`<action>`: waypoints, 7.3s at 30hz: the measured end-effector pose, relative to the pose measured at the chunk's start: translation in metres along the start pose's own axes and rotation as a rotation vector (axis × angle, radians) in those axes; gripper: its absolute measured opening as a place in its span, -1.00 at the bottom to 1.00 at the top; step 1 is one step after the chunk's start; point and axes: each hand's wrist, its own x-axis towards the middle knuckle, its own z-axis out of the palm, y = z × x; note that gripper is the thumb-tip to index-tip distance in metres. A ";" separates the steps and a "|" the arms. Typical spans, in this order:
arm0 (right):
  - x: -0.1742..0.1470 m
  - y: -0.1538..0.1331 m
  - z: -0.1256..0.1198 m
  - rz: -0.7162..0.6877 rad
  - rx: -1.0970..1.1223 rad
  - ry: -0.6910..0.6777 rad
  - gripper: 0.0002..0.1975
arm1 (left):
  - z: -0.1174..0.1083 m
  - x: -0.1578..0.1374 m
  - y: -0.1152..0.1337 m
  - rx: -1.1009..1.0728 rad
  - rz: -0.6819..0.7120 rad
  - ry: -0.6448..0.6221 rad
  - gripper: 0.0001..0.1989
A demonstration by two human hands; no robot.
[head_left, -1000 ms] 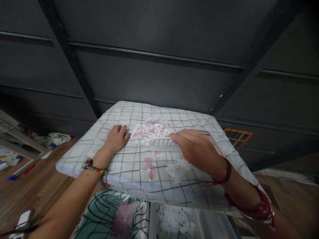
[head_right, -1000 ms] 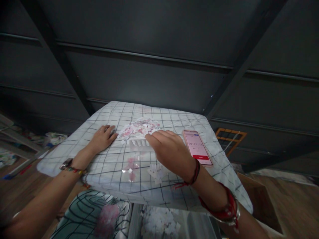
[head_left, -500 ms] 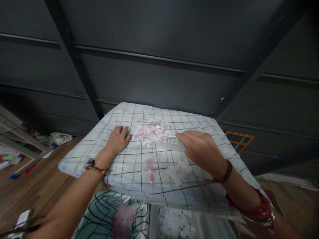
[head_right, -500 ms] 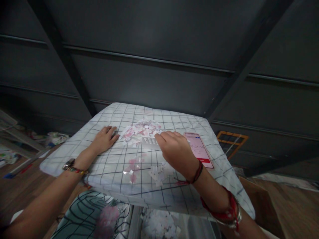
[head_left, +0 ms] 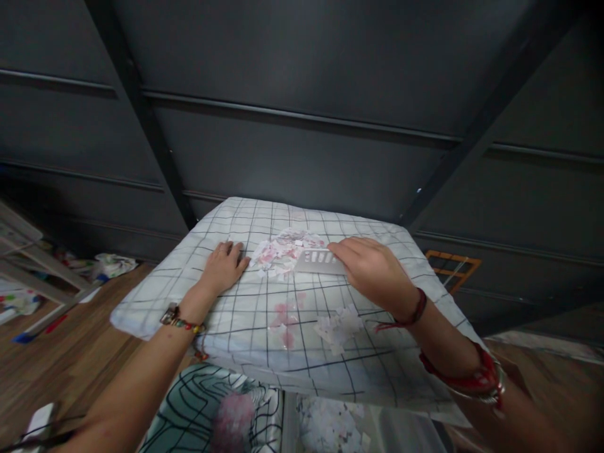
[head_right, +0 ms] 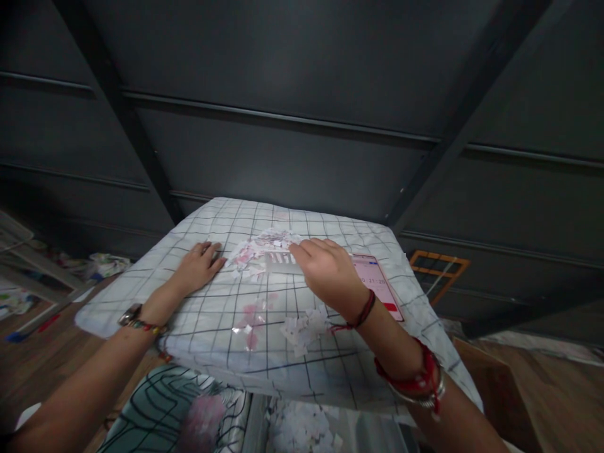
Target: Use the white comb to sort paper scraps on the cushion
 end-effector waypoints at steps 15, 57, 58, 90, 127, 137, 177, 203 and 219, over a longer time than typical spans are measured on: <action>0.023 -0.023 0.007 -0.108 0.092 -0.083 -0.65 | 0.002 0.001 -0.004 -0.017 0.040 0.010 -0.52; 0.003 -0.016 -0.007 -0.041 0.055 0.059 -0.63 | 0.006 0.004 -0.006 0.028 0.044 0.035 -0.54; 0.003 -0.017 -0.006 -0.045 0.043 0.027 -0.63 | 0.006 0.004 -0.006 0.030 0.045 0.035 -0.54; -0.049 0.022 -0.046 -0.051 0.246 -0.092 -0.64 | 0.008 0.010 -0.008 0.036 0.061 0.026 -0.47; -0.090 -0.019 -0.061 0.021 0.324 0.047 -0.68 | 0.011 0.013 -0.011 -0.003 0.067 0.004 -0.44; -0.107 -0.056 -0.103 0.115 0.253 -0.017 -0.61 | 0.010 0.014 -0.010 0.012 0.074 0.025 -0.46; -0.019 -0.069 -0.019 0.200 -0.127 0.029 -0.61 | 0.002 0.006 -0.012 -0.227 -0.002 0.075 -0.44; -0.001 -0.138 -0.039 0.132 -0.095 0.030 -0.65 | -0.022 -0.041 -0.049 -0.006 0.055 -0.045 -0.48; 0.012 -0.173 -0.067 0.041 0.205 0.116 -0.62 | -0.031 -0.047 -0.042 -0.052 -0.001 -0.071 -0.47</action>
